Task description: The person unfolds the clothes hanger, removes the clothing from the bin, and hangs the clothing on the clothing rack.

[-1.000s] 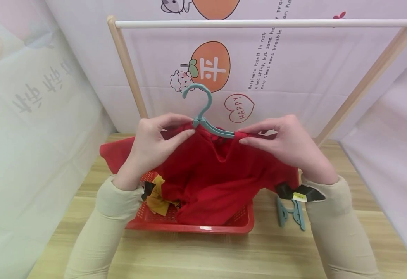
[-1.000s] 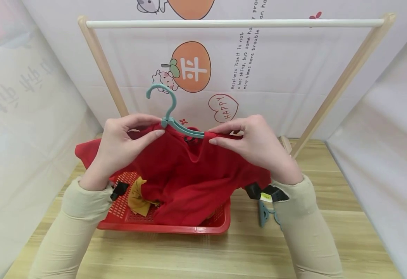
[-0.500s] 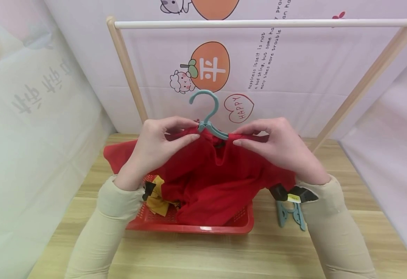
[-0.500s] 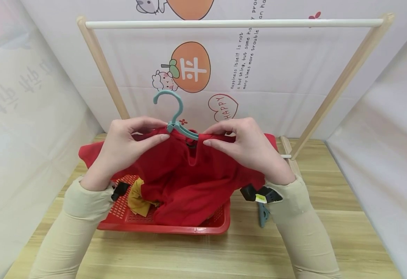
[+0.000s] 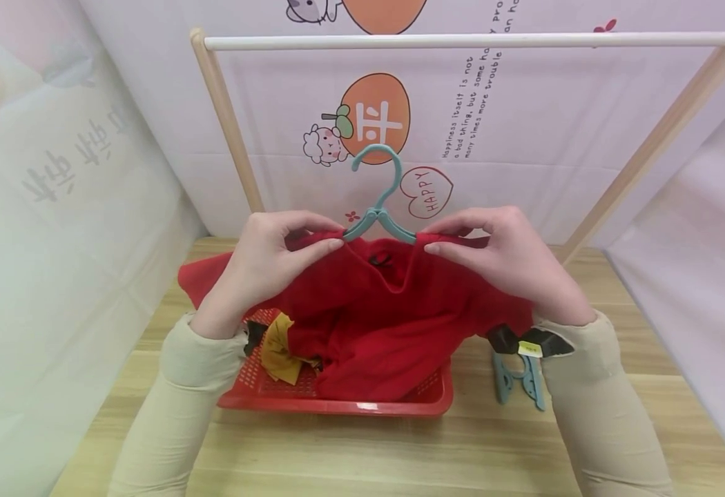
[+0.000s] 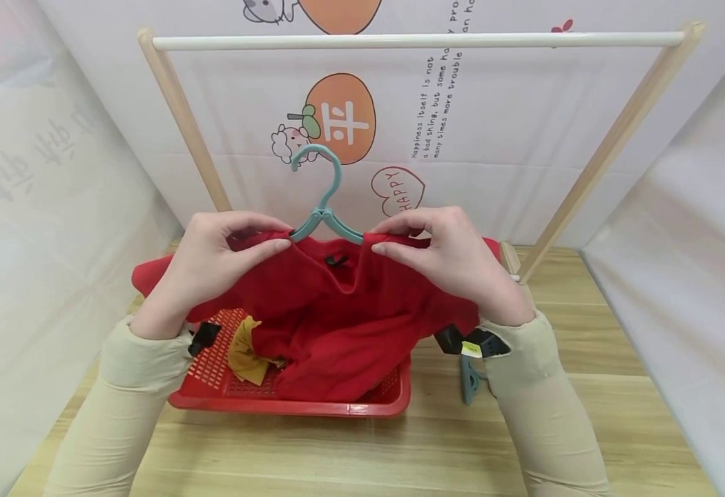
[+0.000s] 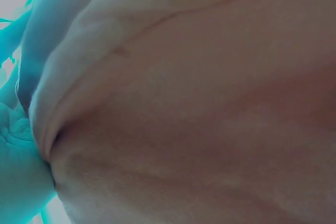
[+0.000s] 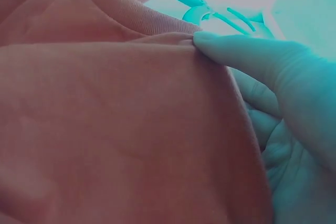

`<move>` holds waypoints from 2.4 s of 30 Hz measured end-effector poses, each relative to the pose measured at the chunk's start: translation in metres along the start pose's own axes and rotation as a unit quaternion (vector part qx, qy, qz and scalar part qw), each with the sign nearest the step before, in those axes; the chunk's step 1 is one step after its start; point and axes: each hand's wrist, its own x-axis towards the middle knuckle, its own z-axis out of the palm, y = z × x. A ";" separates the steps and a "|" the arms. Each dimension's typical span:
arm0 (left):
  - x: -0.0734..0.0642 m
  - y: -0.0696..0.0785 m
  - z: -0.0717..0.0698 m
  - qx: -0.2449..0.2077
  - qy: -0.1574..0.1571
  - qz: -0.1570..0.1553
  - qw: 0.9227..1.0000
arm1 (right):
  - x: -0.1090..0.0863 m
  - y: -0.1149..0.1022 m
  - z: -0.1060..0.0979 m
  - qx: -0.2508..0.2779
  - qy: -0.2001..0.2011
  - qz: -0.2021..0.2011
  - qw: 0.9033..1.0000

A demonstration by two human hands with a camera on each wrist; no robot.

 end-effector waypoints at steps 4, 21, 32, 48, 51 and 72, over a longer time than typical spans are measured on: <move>0.002 0.001 0.006 -0.017 0.002 0.015 1.000 | 0.003 -0.002 0.002 0.001 0.006 -0.009 1.000; 0.008 0.010 -0.016 0.058 -0.005 0.040 0.998 | 0.006 -0.008 0.001 0.006 0.044 -0.002 0.999; 0.001 0.005 -0.041 0.084 0.000 0.003 0.996 | 0.000 -0.010 -0.016 0.004 0.060 0.018 0.998; -0.016 -0.012 -0.067 0.063 0.060 -0.099 0.991 | -0.014 0.002 -0.041 -0.007 0.111 0.049 0.993; -0.018 -0.015 -0.068 0.035 0.083 -0.083 0.992 | -0.015 0.004 -0.043 -0.004 0.113 0.058 0.992; -0.026 -0.028 -0.090 0.031 0.249 -0.099 0.963 | -0.023 0.016 -0.050 0.021 0.134 0.068 0.988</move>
